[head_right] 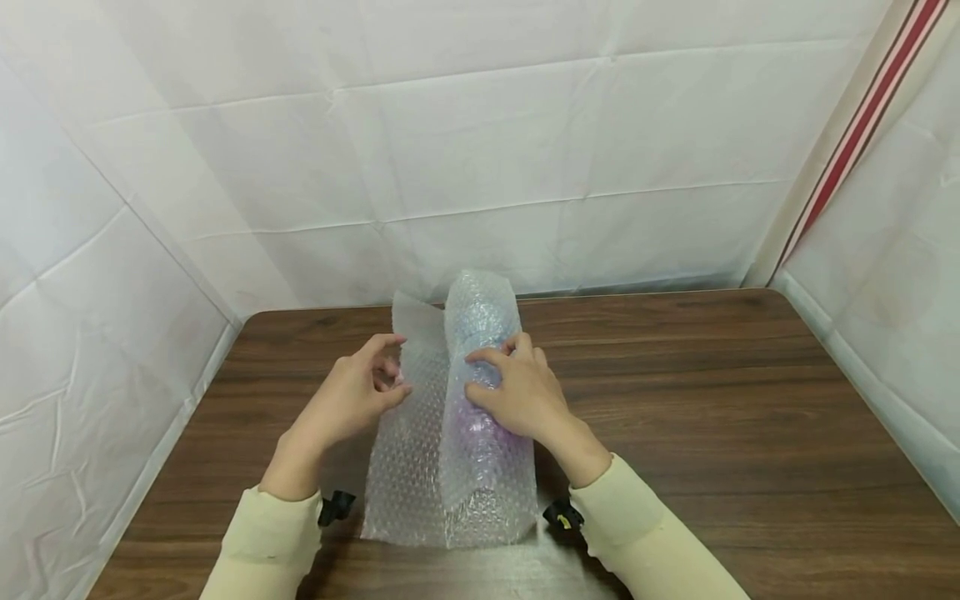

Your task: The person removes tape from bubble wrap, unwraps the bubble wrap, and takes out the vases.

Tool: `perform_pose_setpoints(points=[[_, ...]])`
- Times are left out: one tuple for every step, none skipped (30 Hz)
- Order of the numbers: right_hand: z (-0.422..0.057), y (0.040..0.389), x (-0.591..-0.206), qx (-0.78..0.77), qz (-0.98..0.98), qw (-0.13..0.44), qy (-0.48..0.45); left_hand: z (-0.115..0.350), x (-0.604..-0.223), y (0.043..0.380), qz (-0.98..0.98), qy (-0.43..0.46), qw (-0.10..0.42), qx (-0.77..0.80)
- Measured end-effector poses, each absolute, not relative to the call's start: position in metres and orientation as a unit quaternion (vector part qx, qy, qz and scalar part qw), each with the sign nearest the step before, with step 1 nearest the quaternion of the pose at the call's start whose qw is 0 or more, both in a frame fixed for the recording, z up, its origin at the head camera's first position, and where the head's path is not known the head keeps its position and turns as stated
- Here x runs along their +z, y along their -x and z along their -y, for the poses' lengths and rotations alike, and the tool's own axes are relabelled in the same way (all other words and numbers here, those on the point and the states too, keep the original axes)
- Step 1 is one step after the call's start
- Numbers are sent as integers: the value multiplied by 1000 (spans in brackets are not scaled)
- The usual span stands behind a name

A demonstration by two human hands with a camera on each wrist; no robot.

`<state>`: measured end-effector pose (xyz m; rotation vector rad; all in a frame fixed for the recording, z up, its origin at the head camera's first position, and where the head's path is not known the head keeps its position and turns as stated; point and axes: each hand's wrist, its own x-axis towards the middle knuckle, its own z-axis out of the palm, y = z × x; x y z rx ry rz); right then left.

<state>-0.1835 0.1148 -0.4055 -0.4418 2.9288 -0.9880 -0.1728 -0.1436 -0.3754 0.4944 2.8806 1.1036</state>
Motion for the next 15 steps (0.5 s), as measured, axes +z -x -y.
perform_pose_setpoints(points=[[-115,183,-405,-317,-938,8,142,144,-376,173,-921,-159,9,354],[-115,183,-405,-317,-938,7,142,145,-376,173,-921,-160,8,355],[-115,183,-404,-318,-937,5,142,145,-376,174,-920,-161,9,356],[-115,183,-404,-319,-937,4,142,146,-376,174,-920,-161,9,357],[-115,183,-404,-320,-937,4,142,146,-376,174,-919,-161,9,359],[-115,183,-404,-320,-937,5,141,146,-376,174,-919,-160,10,360],[-115,183,-404,-320,-937,7,141,147,-376,174,-919,-159,12,361],[-115,183,-405,-320,-937,10,140,147,-376,173,-919,-158,15,361],[-115,183,-405,-320,-937,14,139,147,-376,173,-919,-157,17,362],[-115,183,-405,-319,-937,17,140,148,-376,173,-919,-156,19,362],[-115,183,-405,-319,-937,20,139,148,-376,172,-919,-155,22,362],[-115,183,-405,-318,-938,22,138,149,-376,172,-919,-155,23,362],[-114,183,-405,-318,-938,24,137,149,-376,172,-919,-156,24,362],[-114,183,-405,-319,-938,24,137,150,-376,172,-919,-157,23,360],[-114,183,-405,-319,-938,24,136,150,-376,173,-920,-158,23,359]])
